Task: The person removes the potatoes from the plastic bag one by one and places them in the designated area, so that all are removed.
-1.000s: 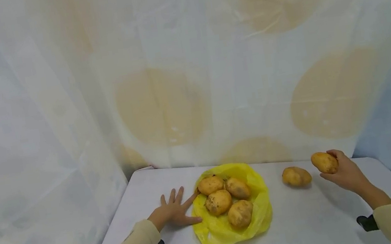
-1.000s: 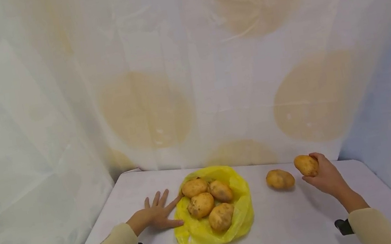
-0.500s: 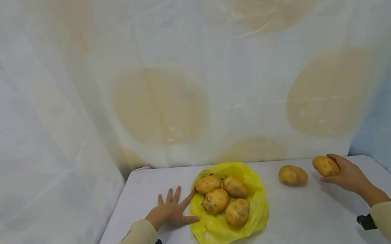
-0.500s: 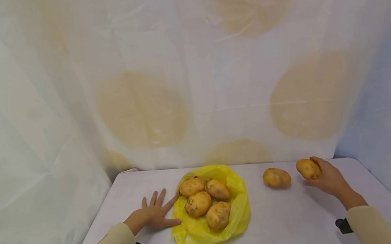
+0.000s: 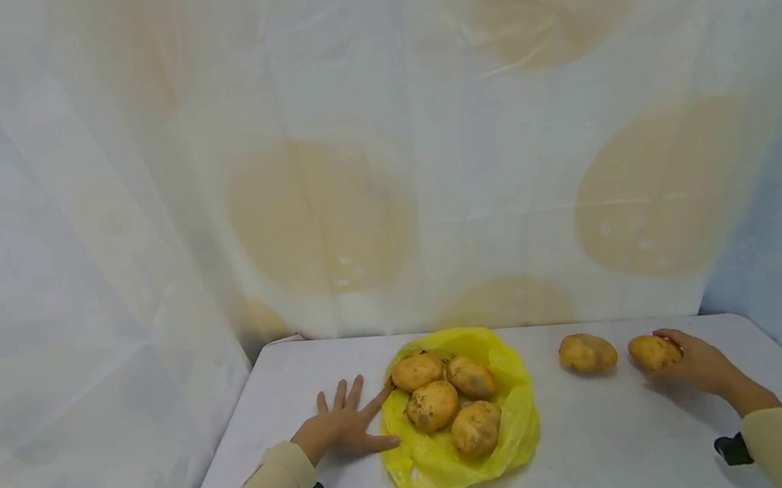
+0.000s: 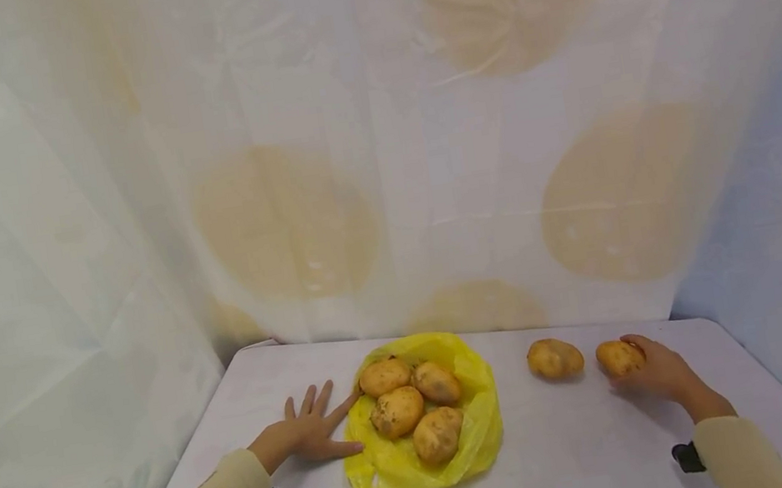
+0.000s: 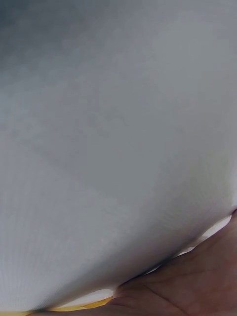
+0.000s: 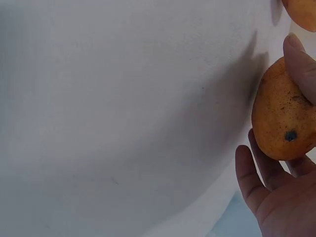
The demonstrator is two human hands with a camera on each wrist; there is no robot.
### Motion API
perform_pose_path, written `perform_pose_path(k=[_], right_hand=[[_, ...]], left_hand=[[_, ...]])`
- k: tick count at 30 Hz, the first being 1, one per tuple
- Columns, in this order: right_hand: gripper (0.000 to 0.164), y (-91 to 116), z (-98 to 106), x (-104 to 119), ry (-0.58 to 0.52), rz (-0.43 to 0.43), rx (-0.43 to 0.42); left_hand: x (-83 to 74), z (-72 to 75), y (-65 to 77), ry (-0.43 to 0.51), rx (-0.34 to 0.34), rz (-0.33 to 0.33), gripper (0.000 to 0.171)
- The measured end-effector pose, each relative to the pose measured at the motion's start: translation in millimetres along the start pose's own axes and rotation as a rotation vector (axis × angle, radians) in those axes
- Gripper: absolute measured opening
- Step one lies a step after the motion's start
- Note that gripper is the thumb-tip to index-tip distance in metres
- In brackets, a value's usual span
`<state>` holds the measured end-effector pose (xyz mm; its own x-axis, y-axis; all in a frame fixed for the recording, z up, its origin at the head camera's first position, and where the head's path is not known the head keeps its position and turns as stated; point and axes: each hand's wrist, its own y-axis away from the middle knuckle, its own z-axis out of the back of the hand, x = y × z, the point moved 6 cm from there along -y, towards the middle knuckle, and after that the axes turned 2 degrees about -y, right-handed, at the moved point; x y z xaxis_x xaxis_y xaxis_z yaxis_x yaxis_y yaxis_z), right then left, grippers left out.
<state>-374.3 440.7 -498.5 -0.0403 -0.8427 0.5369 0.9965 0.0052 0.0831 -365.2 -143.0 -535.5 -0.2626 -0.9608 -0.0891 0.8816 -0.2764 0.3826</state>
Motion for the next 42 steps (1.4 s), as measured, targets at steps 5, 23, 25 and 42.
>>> perform_pose_path(k=[5, 23, 25, 42], right_hand=[[0.105, 2.8, -3.0, -1.9, -0.007, -0.022, 0.022], [0.106, 2.0, -14.5, -17.8, -0.161, -0.047, 0.093], [0.104, -0.2, -14.1, -15.1, -0.163, -0.035, 0.084], [0.098, 0.0, -10.6, -12.4, -0.123, -0.012, 0.051]], left_hand=[[1.0, -3.4, -2.7, -0.003, 0.006, -0.012, 0.105], [-2.8, -6.3, -4.3, -0.042, 0.007, -0.004, 0.101], [-0.4, -4.5, -3.4, -0.039, -0.003, 0.001, 0.101], [-1.0, -1.7, 3.9, -0.011, -0.007, -0.011, 0.101]])
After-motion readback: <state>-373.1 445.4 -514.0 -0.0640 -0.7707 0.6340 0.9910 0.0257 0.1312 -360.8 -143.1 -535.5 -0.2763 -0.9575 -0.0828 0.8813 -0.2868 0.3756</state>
